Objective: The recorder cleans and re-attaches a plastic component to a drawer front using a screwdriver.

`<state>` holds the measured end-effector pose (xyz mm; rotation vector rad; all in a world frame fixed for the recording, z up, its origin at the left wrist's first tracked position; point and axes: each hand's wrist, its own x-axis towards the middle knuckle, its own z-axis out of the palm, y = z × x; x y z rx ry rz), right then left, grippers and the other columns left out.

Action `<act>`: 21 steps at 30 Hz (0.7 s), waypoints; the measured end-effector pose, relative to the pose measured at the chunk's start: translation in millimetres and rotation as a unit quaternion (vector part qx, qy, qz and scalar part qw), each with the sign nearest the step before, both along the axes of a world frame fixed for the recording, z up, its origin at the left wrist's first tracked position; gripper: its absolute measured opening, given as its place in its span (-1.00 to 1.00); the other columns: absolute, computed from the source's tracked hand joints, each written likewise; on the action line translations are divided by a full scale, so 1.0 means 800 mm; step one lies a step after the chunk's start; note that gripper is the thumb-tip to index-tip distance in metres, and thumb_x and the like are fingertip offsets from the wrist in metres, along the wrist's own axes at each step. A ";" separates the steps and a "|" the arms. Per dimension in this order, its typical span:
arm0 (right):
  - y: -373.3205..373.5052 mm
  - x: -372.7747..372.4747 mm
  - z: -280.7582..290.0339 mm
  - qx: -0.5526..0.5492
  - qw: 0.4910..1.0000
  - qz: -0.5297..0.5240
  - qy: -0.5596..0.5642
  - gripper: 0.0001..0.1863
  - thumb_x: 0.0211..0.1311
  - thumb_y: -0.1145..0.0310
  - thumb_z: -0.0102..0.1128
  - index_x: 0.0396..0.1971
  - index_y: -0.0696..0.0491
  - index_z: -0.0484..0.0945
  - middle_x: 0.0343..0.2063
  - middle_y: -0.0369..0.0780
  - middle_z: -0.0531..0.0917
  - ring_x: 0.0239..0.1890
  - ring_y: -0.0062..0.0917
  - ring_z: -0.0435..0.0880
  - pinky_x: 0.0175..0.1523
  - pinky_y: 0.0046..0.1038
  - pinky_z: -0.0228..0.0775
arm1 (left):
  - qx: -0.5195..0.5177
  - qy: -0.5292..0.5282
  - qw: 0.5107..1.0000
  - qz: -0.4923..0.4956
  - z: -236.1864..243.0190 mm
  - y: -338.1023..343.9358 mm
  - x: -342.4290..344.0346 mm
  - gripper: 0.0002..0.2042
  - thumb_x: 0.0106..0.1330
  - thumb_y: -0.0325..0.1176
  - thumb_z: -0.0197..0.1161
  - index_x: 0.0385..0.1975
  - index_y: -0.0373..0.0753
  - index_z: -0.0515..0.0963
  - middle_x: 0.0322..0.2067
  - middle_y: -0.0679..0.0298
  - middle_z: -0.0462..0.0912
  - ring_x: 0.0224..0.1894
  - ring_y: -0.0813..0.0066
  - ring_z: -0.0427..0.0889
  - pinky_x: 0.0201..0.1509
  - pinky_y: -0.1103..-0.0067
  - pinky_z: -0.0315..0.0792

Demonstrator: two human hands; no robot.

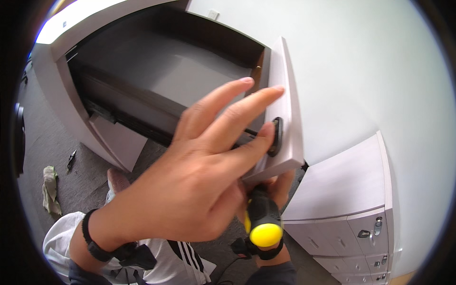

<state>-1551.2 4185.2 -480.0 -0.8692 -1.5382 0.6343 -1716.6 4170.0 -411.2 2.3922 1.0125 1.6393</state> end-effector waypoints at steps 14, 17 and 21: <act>-0.014 0.022 -0.012 0.048 0.998 -0.047 -0.008 0.04 0.07 0.44 0.39 0.39 0.00 -0.21 -0.03 -0.16 0.49 -0.16 -0.59 0.55 -0.11 -0.56 0.39 | 0.087 -0.281 0.952 0.084 0.002 0.039 0.132 -0.60 -0.16 -0.32 0.15 -0.33 -0.43 0.69 0.17 -0.18 0.38 0.37 -0.17 0.09 0.49 0.13 -0.23; -0.011 0.020 -0.010 0.047 0.998 -0.044 -0.003 0.03 0.08 0.45 0.37 0.39 0.00 -0.22 -0.05 -0.16 0.51 -0.18 -0.60 0.56 -0.12 -0.57 0.40 | 0.080 -0.219 0.971 0.050 -0.011 0.040 0.136 -0.62 -0.05 -0.30 0.13 -0.29 -0.40 0.68 0.17 -0.17 0.38 0.39 -0.16 0.06 0.50 0.08 -0.28; -0.008 0.023 -0.011 0.046 0.998 -0.040 0.001 0.03 0.09 0.46 0.36 0.40 0.01 -0.23 -0.07 -0.16 0.52 -0.20 -0.61 0.56 -0.14 -0.58 0.40 | 0.074 -0.240 0.968 -0.015 -0.021 0.045 0.136 -0.63 0.12 -0.32 0.07 -0.24 -0.51 0.64 0.19 -0.31 0.31 0.40 -0.26 -0.03 0.48 0.00 -0.32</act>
